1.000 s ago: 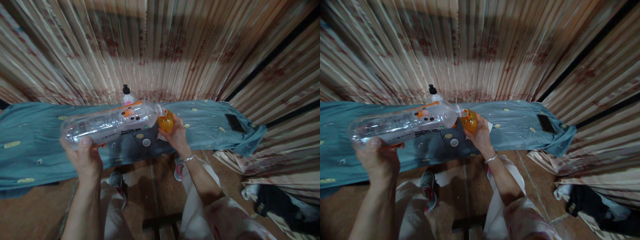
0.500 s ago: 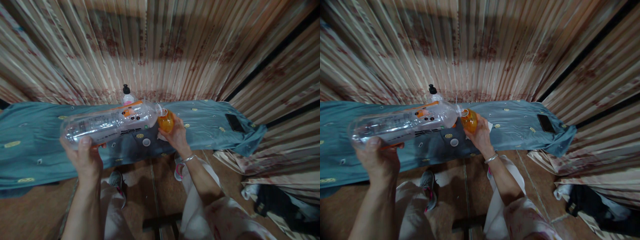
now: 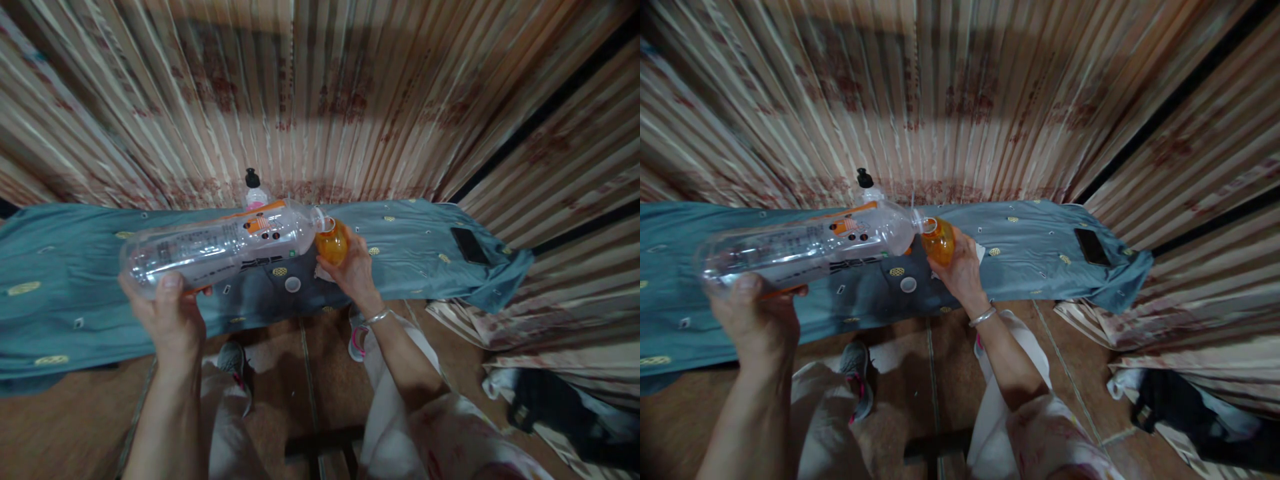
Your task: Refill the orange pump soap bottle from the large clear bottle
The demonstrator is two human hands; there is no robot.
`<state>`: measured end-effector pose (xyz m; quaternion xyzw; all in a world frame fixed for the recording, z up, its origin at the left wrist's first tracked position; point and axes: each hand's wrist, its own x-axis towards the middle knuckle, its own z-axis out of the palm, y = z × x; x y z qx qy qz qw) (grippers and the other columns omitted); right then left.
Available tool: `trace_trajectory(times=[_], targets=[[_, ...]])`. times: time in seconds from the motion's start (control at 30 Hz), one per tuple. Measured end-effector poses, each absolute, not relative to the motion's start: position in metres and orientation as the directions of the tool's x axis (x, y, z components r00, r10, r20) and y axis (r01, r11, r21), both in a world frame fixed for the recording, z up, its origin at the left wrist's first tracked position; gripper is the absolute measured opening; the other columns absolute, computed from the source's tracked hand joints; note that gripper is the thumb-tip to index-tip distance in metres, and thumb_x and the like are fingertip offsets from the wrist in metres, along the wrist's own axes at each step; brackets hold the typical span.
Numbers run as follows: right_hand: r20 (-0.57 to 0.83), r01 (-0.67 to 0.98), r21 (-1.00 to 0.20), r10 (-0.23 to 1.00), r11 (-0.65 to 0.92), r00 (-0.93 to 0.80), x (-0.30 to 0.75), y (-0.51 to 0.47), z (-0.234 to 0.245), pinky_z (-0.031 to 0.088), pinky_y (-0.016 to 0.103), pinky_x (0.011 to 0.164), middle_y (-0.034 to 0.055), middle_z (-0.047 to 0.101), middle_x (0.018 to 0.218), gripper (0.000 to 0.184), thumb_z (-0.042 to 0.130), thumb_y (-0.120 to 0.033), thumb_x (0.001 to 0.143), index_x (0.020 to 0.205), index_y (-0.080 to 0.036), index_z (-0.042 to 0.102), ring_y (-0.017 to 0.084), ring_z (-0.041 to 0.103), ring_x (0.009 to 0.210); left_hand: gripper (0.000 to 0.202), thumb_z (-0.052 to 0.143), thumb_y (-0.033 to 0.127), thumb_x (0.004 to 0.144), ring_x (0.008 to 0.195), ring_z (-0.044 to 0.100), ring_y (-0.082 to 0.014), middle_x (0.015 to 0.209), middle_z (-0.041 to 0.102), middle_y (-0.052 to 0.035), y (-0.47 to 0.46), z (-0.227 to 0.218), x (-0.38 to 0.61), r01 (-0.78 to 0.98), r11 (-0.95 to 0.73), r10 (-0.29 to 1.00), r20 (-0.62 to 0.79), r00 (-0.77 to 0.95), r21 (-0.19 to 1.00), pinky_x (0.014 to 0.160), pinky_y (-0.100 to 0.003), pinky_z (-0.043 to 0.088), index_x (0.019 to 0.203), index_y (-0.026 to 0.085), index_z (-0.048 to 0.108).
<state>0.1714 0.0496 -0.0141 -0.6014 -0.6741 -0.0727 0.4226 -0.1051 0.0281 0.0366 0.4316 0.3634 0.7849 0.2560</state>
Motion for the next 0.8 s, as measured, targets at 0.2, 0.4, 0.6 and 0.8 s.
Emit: trace_trajectory(times=[0.2, 0.4, 0.6, 0.8], targets=[[0.647, 0.869, -0.423, 0.758, 0.259, 0.089, 0.1713, 0.0492, -0.0137, 0.053, 0.051, 0.096, 0.0159, 0.064, 0.121, 0.081, 0.08, -0.036, 0.073, 0.139, -0.015, 0.039, 0.031, 0.06, 0.112, 0.047, 0.076, 0.042, 0.057, 0.063, 0.049, -0.0127, 0.105, 0.061, -0.0067, 0.0276, 0.0403, -0.1032, -0.076, -0.615, 0.706, 0.506, -0.496, 0.785, 0.04, -0.019, 0.037, 0.099, 0.023, 0.065], [0.651, 0.868, -0.422, 0.754, 0.261, 0.089, 0.1704, 0.0493, -0.014, 0.052, 0.05, 0.097, 0.0161, 0.063, 0.122, 0.078, 0.079, -0.036, 0.074, 0.139, -0.016, 0.039, 0.031, 0.06, 0.113, 0.05, 0.076, 0.043, 0.055, 0.064, 0.05, -0.0135, 0.104, 0.061, -0.0066, 0.0274, 0.0424, -0.1024, -0.079, -0.603, 0.716, 0.494, -0.494, 0.794, 0.037, -0.018, 0.036, 0.1, 0.025, 0.065], [0.646, 0.868, -0.422, 0.758, 0.261, 0.087, 0.1699, 0.0484, -0.0133, 0.051, 0.051, 0.099, 0.0166, 0.062, 0.126, 0.076, 0.077, -0.037, 0.077, 0.14, -0.016, 0.039, 0.031, 0.058, 0.116, 0.047, 0.075, 0.042, 0.057, 0.064, 0.049, -0.013, 0.101, 0.059, -0.0063, 0.0271, 0.0412, -0.1033, -0.063, -0.606, 0.709, 0.503, -0.495, 0.793, 0.037, -0.018, 0.037, 0.099, 0.024, 0.065], [0.653, 0.871, -0.416, 0.752, 0.261, 0.086, 0.1701, 0.0487, -0.0136, 0.052, 0.051, 0.097, 0.0162, 0.063, 0.124, 0.078, 0.079, -0.035, 0.075, 0.139, -0.016, 0.039, 0.031, 0.059, 0.114, 0.047, 0.075, 0.043, 0.055, 0.065, 0.048, -0.0136, 0.104, 0.06, -0.0062, 0.0279, 0.0404, -0.1038, -0.053, -0.602, 0.706, 0.501, -0.5, 0.797, 0.043, -0.021, 0.04, 0.097, 0.024, 0.064]])
